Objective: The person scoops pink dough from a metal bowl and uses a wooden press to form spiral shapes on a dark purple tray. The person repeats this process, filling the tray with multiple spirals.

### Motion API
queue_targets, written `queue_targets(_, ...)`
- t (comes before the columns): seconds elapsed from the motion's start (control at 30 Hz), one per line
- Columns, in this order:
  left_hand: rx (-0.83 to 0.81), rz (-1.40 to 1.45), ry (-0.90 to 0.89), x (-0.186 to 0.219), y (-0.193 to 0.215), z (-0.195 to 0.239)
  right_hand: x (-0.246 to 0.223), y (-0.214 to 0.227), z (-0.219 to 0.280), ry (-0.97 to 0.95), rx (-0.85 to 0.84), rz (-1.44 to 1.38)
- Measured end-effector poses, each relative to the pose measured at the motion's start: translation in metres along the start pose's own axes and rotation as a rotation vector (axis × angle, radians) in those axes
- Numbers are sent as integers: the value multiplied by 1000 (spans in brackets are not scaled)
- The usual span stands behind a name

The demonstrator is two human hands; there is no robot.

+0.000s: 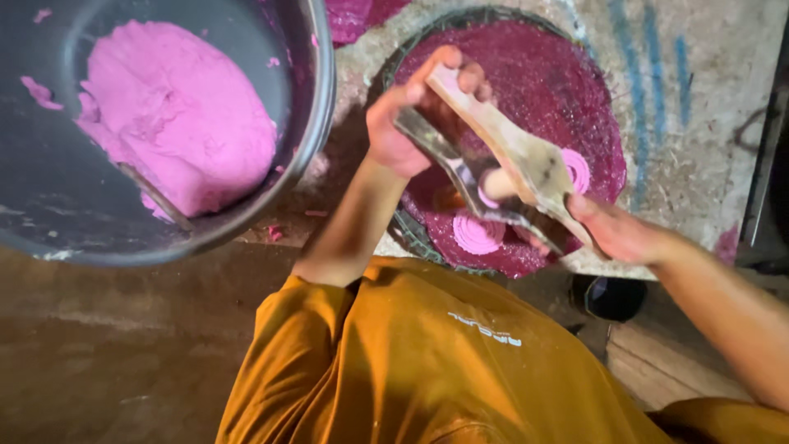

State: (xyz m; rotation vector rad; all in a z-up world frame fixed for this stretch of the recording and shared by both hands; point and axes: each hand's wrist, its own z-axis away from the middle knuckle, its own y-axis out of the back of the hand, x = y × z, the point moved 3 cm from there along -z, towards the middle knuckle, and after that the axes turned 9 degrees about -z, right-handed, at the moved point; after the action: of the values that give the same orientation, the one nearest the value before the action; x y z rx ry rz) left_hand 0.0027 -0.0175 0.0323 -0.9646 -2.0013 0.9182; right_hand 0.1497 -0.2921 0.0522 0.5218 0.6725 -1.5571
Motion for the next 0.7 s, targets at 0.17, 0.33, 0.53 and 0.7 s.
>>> queue_targets(0.17, 146, 42, -100, -8, 34, 7, -9, -5, -20, 85, 316, 423)
queue_targets(0.33, 155, 16, -118, -15, 41, 10, -16, -24, -17, 51, 217, 194)
queue_targets(0.53, 120, -33, -148, -2, 32, -7, -39, -21, -12, 159, 350, 394)
queue_targets(0.7, 205, -23, -109, 8, 11, 4, -30, -36, -6, 52, 252, 78)
